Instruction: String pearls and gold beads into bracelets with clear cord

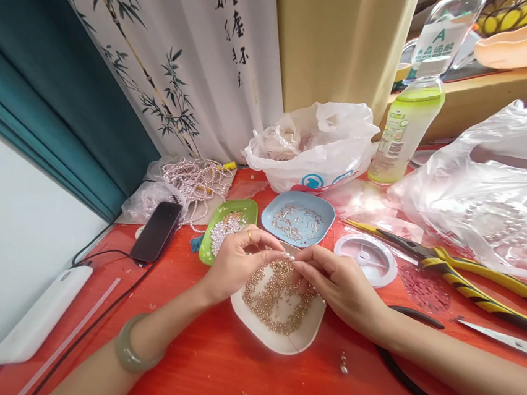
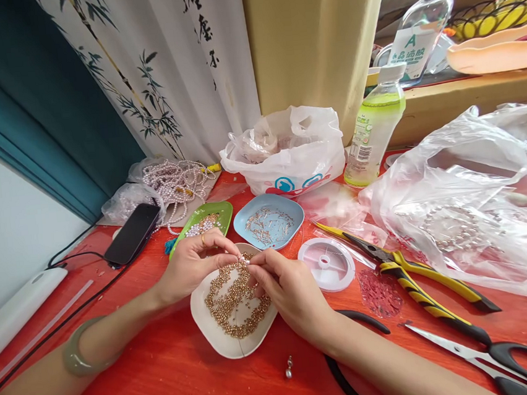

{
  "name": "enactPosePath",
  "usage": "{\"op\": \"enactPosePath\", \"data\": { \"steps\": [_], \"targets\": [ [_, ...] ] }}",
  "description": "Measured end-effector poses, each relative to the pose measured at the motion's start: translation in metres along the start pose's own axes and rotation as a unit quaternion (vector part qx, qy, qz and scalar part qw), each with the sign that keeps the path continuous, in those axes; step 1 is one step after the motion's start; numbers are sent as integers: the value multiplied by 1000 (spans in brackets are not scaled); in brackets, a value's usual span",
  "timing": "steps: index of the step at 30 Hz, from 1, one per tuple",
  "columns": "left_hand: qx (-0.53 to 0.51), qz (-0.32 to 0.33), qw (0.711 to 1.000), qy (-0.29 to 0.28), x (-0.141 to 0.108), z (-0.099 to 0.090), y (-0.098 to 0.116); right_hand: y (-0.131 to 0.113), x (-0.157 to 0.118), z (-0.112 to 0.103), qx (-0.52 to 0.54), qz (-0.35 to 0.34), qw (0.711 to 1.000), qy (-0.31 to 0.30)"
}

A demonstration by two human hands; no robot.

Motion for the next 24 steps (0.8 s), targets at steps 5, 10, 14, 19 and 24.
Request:
{"op": "enactPosePath", "data": {
  "steps": [5, 10, 14, 19, 24],
  "targets": [
    [-1, -4, 1000, 6, 0, -2, 1, -2, -1, -1, 20, -11, 1000, -7],
    [-53, -13, 999, 2, 1, -2, 5, -4, -3, -5, 12, -38, 999, 6],
    [-149, -29, 988, -29, -1, 4, 7, -4, -4, -4, 30, -39, 999, -4],
    [-172, -57, 983, -27, -2, 6, 0, -5, -5, -5, 58, -55, 997, -7],
    [-71, -40, 997, 6, 0, 1, 0, -5, -3, -3, 53, -45, 997, -15]
  ]
}}
Point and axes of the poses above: each hand's wrist, its own x-axis towards the middle knuckle, its own z-axis out of the palm, y = z × x, the point moved 7 cm from there along x, towards the middle knuckle, and after that the axes turned 2 degrees about -x, right-handed, at the moved point
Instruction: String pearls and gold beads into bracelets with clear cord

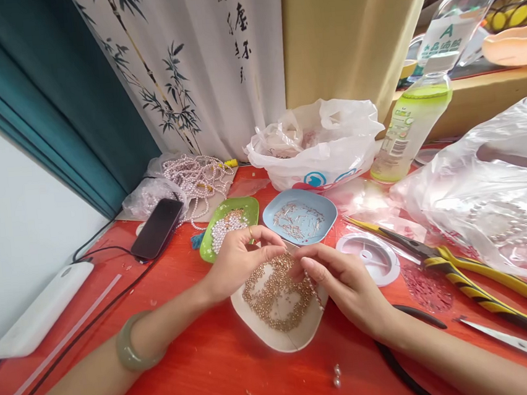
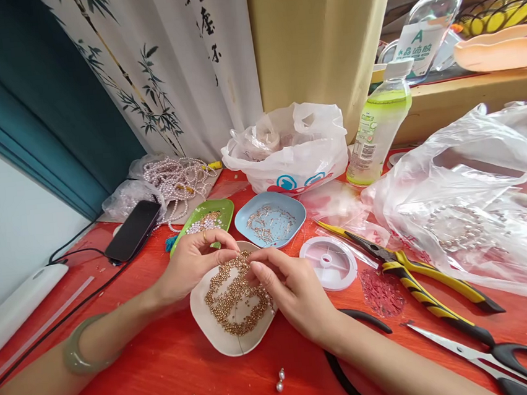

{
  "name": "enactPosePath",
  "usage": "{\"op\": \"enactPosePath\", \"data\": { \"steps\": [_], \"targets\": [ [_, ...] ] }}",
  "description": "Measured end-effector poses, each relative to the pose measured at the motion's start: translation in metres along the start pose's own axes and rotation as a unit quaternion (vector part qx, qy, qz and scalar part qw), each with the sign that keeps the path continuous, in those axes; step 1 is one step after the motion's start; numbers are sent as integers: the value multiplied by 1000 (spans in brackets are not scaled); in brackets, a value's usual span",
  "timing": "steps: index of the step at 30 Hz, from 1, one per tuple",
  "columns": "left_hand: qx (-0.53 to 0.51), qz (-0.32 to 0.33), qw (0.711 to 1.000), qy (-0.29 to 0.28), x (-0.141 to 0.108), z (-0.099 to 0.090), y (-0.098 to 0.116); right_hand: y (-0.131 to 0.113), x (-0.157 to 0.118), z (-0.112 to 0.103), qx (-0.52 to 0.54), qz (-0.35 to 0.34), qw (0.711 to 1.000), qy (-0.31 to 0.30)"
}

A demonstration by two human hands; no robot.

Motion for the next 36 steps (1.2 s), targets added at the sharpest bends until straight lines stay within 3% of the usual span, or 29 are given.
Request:
{"op": "enactPosePath", "data": {
  "steps": [5, 12, 15, 18, 22, 27, 32, 36],
  "targets": [
    [39, 25, 999, -14, -1, 3, 3, 3, 1, 3, 16, 24, 1000, -5],
    [21, -1, 1000, -23, 3, 1, 2, 7, 1, -1, 16, 44, 999, 4],
    [79, 3, 997, -3, 12, -20, 4, 6, 1, -1, 15, 46, 999, 5],
    [229, 19, 972, 43, 22, -53, 4, 6, 0, -2, 15, 45, 999, 10],
    [312, -15, 950, -10, 30, -77, -14, 7, 0, -2, 23, 46, 999, 13],
    [365, 10, 928, -69, 30, -70, -30, 7, 2, 0, 37, 41, 998, 16],
    [398, 37, 915, -52, 29, -66, -35, 6, 1, 0, 32, 42, 999, 11],
    [371, 29, 928, -17, 31, -67, -31, 6, 1, 0, 31, 50, 998, 7]
  ]
}}
Point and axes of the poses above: each hand's wrist, its own x-axis towards the middle knuckle, its own z-axis out of the palm, y = z × x, the point moved 7 cm from there along x, towards the middle knuckle, and after that the axes turned 2 degrees about -x, right-handed, at the moved point
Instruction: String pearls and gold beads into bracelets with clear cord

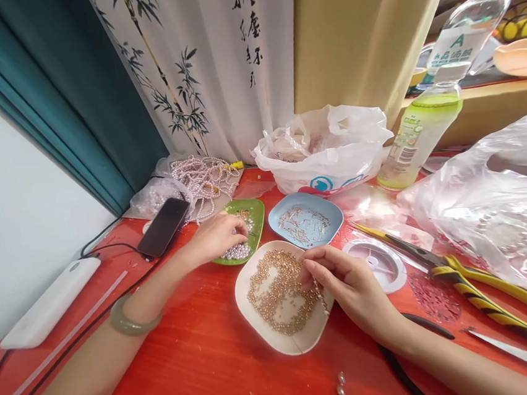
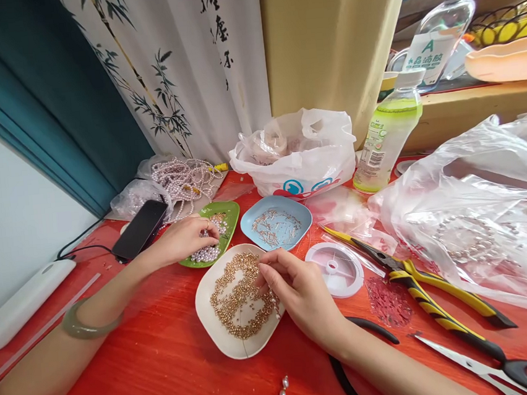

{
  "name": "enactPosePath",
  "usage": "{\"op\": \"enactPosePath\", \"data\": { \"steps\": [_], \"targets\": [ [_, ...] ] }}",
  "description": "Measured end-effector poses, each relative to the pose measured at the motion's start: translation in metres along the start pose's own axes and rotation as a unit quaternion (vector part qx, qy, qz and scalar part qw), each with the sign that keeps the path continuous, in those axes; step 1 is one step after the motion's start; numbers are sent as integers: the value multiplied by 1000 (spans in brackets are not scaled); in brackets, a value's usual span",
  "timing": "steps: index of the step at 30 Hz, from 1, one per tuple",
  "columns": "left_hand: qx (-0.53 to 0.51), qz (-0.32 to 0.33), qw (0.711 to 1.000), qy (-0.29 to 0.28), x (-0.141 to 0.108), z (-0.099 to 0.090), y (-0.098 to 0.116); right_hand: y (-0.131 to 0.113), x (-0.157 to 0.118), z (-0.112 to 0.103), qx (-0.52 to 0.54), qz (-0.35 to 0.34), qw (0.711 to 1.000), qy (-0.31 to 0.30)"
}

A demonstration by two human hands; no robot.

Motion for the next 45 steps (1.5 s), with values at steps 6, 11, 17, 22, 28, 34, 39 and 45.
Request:
{"op": "enactPosePath", "data": {
  "steps": [6, 11, 17, 22, 28, 34, 39, 45],
  "targets": [
    [-336, -77, 937, -54, -6, 23, 33, 1, 0, 0, 2, 7, 1000, -2],
    [-507, -140, 845, -97, -20, 54, 52, 0, -1, 1, 6, 9, 1000, -5],
    [-563, -143, 810, -84, -22, 63, 49, -1, -1, 3, -23, 1, 1000, -10],
    [-575, -146, 803, -61, -21, 62, 47, -1, -2, 3, -33, -3, 999, -11],
    [-580, -148, 799, -64, -22, 62, 49, 0, -1, 4, -54, -8, 998, -13],
    [-585, -144, 796, -65, -21, 63, 49, 1, 0, 4, -66, -6, 998, -10],
    [-587, -144, 794, -66, -21, 64, 50, 0, -1, 4, -66, -6, 998, -11],
    [-586, -144, 795, -71, -22, 64, 49, -2, -1, 4, -63, -7, 998, -11]
  ]
}}
Point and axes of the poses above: each hand's wrist, its own x-axis towards the middle knuckle, its own z-axis out of the palm, y = z × x, the point moved 7 cm from there along x, towards the middle knuckle, and after that the axes turned 2 degrees about -x, right-handed, at the moved point
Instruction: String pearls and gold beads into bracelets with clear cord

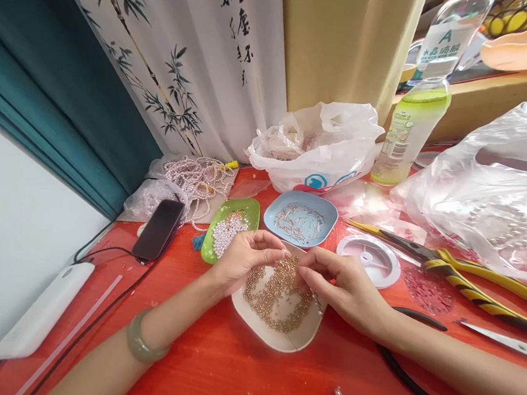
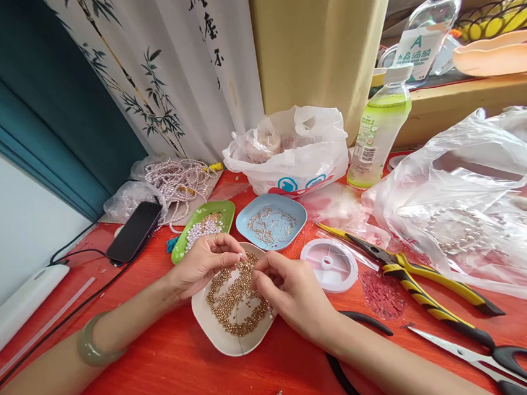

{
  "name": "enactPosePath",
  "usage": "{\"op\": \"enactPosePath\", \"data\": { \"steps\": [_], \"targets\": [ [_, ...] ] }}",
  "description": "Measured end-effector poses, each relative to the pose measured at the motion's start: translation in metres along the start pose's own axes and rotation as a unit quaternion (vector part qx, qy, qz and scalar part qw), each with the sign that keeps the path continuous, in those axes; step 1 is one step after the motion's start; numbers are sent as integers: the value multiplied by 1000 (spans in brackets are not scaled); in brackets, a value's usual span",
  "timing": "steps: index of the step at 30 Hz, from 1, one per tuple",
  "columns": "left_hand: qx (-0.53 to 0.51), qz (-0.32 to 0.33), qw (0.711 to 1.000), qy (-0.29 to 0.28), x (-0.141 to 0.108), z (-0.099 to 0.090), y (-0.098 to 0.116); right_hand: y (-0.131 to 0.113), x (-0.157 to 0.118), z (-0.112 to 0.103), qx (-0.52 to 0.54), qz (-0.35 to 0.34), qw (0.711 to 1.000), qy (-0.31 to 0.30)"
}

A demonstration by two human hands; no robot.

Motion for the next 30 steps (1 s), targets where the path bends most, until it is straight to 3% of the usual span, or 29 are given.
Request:
{"op": "enactPosePath", "data": {
  "steps": [17, 21, 25, 30],
  "targets": [
    [120, 54, 991, -22, -6, 10, 10, -1, 0, 2, -9, -3, 1000, -6],
    [177, 78, 981, 20, -5, 1, 21, 0, 1, 0, -4, -6, 1000, 3],
    [357, 107, 927, 44, -4, -10, 38, 0, 2, -2, -17, -15, 1000, 15],
    [597, 165, 785, -5, -9, 0, 44, -2, 2, -2, -25, -23, 999, 16]
  ]
}}
Point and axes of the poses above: each hand's wrist, its own x-axis towards the middle knuckle, its own z-axis out of the palm, y = z × x, the point moved 7 cm from there along x, towards the middle knuckle, and after that the axes turned 2 degrees about -x, right-handed, at the moved point
